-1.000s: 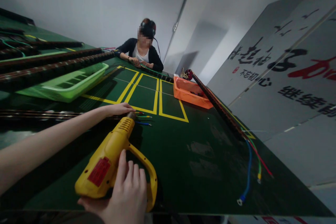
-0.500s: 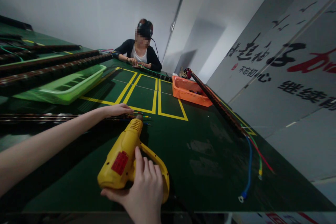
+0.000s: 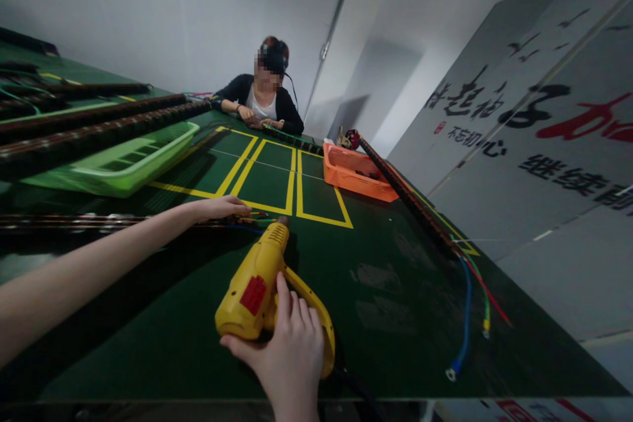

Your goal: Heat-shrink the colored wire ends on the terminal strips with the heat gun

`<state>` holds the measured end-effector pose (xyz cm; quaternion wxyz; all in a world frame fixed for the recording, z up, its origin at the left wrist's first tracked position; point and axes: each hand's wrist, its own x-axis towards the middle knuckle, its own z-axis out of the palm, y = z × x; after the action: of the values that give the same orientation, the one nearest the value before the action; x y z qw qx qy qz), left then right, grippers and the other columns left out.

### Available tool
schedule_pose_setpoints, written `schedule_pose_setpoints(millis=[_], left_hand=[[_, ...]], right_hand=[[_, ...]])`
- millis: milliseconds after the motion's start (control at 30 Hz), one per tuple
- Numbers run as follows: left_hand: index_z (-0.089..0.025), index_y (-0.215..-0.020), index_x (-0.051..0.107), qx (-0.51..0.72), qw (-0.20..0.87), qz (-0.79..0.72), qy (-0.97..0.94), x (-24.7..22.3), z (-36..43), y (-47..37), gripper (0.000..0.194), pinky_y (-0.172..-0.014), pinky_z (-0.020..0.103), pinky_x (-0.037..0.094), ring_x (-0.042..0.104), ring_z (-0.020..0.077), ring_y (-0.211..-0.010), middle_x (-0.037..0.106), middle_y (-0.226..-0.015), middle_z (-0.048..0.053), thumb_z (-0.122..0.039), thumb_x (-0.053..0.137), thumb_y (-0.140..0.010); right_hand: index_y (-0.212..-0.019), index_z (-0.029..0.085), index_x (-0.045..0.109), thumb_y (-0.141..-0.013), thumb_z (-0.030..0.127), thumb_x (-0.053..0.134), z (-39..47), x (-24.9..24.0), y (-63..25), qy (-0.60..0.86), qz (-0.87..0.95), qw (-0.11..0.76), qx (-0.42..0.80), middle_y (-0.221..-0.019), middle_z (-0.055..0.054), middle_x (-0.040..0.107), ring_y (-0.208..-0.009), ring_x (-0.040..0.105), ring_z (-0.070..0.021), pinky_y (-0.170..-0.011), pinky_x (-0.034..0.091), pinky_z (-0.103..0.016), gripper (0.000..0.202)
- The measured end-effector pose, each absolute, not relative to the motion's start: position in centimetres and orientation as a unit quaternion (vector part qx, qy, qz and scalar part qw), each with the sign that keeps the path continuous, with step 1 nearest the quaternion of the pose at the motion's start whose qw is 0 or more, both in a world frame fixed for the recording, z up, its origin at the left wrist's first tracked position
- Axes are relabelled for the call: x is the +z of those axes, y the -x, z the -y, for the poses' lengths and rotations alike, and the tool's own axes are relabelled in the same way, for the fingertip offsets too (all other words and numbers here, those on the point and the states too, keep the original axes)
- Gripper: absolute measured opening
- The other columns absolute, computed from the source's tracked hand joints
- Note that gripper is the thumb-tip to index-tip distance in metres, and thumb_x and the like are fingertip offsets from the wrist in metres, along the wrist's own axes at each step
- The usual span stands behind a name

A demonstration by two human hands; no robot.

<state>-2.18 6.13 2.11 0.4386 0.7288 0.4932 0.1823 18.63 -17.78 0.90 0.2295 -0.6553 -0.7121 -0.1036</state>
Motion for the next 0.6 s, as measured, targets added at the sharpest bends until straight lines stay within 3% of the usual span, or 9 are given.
schedule_pose_setpoints(millis=[333, 600], left_hand=[[-0.014, -0.079, 0.069, 0.205, 0.462, -0.488, -0.711, 2.2, -5.9, 2.0, 0.047, -0.060, 0.024, 0.036, 0.052, 0.0161, -0.069, 0.064, -0.078, 0.004, -0.057, 0.057, -0.064], [-0.011, -0.083, 0.067, 0.200, 0.493, -0.477, -0.700, 2.1, -5.8, 2.2, 0.055, -0.056, 0.025, 0.035, 0.049, 0.0147, -0.062, 0.061, -0.070, 0.003, -0.061, 0.058, -0.062]], right_hand=[[-0.134, 0.012, 0.040, -0.055, 0.088, 0.044, 19.0, 0.8, -15.9, 0.610, 0.751, 0.241, -0.077, -0.101, -0.013, 0.066, -0.086, 0.062, -0.0297, -0.074, 0.047, -0.043, 0.110], [-0.137, 0.017, 0.037, -0.057, 0.091, 0.031, 19.7, -1.4, -12.5, 0.584, 0.738, 0.332, -0.066, -0.100, -0.012, 0.066, -0.084, 0.061, -0.0283, -0.078, 0.043, -0.045, 0.110]])
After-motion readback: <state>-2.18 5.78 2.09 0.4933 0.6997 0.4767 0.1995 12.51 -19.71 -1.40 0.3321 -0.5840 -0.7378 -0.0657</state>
